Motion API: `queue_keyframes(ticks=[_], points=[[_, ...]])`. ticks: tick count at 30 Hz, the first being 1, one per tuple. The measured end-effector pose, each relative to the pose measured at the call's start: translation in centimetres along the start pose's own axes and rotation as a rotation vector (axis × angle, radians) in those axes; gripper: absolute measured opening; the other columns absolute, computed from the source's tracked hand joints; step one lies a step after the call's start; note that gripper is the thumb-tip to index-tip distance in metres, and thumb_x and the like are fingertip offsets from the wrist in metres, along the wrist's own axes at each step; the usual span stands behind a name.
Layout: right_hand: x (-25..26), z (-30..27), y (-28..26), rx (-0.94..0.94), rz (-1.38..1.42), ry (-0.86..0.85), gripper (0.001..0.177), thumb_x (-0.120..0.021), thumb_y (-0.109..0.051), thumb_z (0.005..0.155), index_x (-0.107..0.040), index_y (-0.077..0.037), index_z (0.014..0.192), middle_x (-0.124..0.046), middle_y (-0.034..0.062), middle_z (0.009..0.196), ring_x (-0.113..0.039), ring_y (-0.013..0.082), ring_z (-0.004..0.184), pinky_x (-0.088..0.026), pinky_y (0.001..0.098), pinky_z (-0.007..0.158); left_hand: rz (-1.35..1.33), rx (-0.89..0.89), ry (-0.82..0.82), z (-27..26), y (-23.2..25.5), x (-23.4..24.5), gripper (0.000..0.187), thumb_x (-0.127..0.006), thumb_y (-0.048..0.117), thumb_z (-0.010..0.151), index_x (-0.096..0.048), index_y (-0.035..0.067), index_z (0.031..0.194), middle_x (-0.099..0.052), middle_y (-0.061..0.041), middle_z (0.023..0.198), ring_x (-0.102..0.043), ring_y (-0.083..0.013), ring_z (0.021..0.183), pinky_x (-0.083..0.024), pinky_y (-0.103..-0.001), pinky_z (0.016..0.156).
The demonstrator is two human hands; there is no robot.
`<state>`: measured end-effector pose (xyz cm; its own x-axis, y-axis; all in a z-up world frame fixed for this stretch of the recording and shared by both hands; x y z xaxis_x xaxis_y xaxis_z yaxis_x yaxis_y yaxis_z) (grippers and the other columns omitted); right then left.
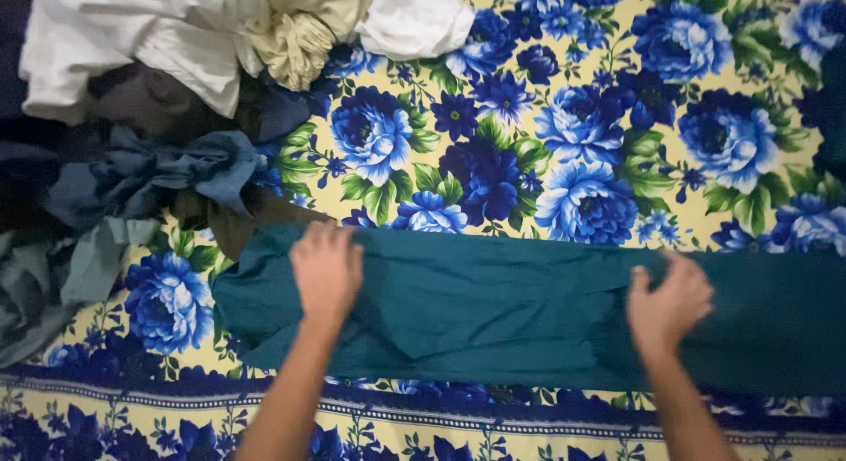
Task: The person folds a dark green shirt on a floral-patterned bed. They smooth the fabric, fold the sleeves inward, fold the shirt in half lengthwise, then fold it into a compact rectangle and place it on the bed.
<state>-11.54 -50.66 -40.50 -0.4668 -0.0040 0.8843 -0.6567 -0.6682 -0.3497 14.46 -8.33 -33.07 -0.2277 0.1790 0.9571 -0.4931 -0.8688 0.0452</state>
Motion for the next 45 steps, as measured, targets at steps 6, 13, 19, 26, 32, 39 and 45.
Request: queue_keyframes(ticks=[6,13,19,26,32,39,45], points=[[-0.3,-4.9,-11.7,0.388,0.109,-0.122,0.051,-0.068,-0.032,0.089,-0.059,-0.009,0.134,-0.056,0.0176,0.145,-0.043,0.0373,0.145,-0.025,0.0606,0.121,-0.254,-0.193,-0.192,-4.5,10.1,0.0,0.060,-0.070,0.031,0.088,-0.054,0.005,0.140,-0.051,-0.023,0.145,-0.043,-0.0408,0.138,-0.029,-0.054,0.116],[-3.6,-8.4,-13.5,0.411,-0.088,-0.446,0.080,-0.053,-0.064,0.090,-0.039,-0.020,0.155,-0.028,0.0197,0.163,-0.021,0.0466,0.151,-0.010,0.0744,0.112,-0.067,0.018,-0.497,-7.8,10.1,-0.8,0.093,-0.073,0.045,0.082,-0.027,0.018,0.159,-0.026,-0.019,0.163,-0.023,-0.0458,0.148,-0.014,-0.059,0.120],[-5.4,-8.7,-10.8,0.440,-0.237,-0.469,0.097,-0.047,-0.078,0.080,-0.027,-0.025,0.159,-0.021,0.0182,0.166,-0.019,0.0462,0.151,-0.012,0.0806,0.109,-0.046,0.140,-0.614,-8.9,6.2,0.2,0.106,-0.075,0.064,0.077,-0.022,0.023,0.159,-0.021,-0.017,0.164,-0.017,-0.0504,0.149,-0.010,-0.060,0.121],[-5.4,-8.0,-10.8,0.371,-0.239,-0.511,0.099,-0.052,-0.079,0.076,-0.033,-0.024,0.156,-0.025,0.0189,0.163,-0.020,0.0464,0.149,-0.012,0.0796,0.106,-0.119,0.060,-0.622,-8.1,4.6,0.1,0.095,-0.074,0.060,0.080,-0.033,0.018,0.155,-0.033,-0.021,0.157,-0.030,-0.0498,0.141,-0.021,-0.058,0.116],[-4.6,-9.7,-18.3,0.397,-0.035,-0.234,0.070,-0.061,-0.056,0.091,-0.058,-0.009,0.143,-0.046,0.0213,0.157,-0.035,0.0452,0.151,-0.022,0.0659,0.121,-0.398,0.100,-0.098,-6.8,-4.0,2.0,0.052,-0.068,0.035,0.093,-0.060,0.009,0.138,-0.061,-0.018,0.132,-0.055,-0.0357,0.121,-0.040,-0.050,0.104],[-7.6,-11.8,-35.6,0.509,0.331,-0.302,0.049,-0.066,-0.039,0.096,-0.065,-0.007,0.133,-0.064,0.0134,0.138,-0.049,0.0380,0.139,-0.035,0.0518,0.114,-0.214,0.251,0.154,-4.1,-15.0,2.9,0.050,-0.068,0.034,0.090,-0.061,0.011,0.134,-0.062,-0.016,0.132,-0.056,-0.0362,0.122,-0.042,-0.050,0.103],[-10.3,-10.4,-45.5,0.674,0.276,-0.397,0.057,-0.074,-0.045,0.086,-0.068,-0.005,0.126,-0.067,0.0180,0.122,-0.056,0.0382,0.122,-0.042,0.0497,0.100,-0.391,0.563,-0.211,-3.6,-19.4,0.7,0.067,-0.071,0.055,0.085,-0.058,0.014,0.136,-0.067,-0.013,0.119,-0.062,-0.0352,0.113,-0.049,-0.049,0.090]])
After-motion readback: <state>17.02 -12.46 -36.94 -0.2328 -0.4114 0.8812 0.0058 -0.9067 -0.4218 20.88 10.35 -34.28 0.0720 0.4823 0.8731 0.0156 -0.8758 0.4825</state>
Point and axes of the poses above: each hand's wrist, its own z-axis towards the middle knuckle, its own x-axis out of the back of the hand, y = z × x, the point moved 2 cm from there along z, towards the middle knuckle
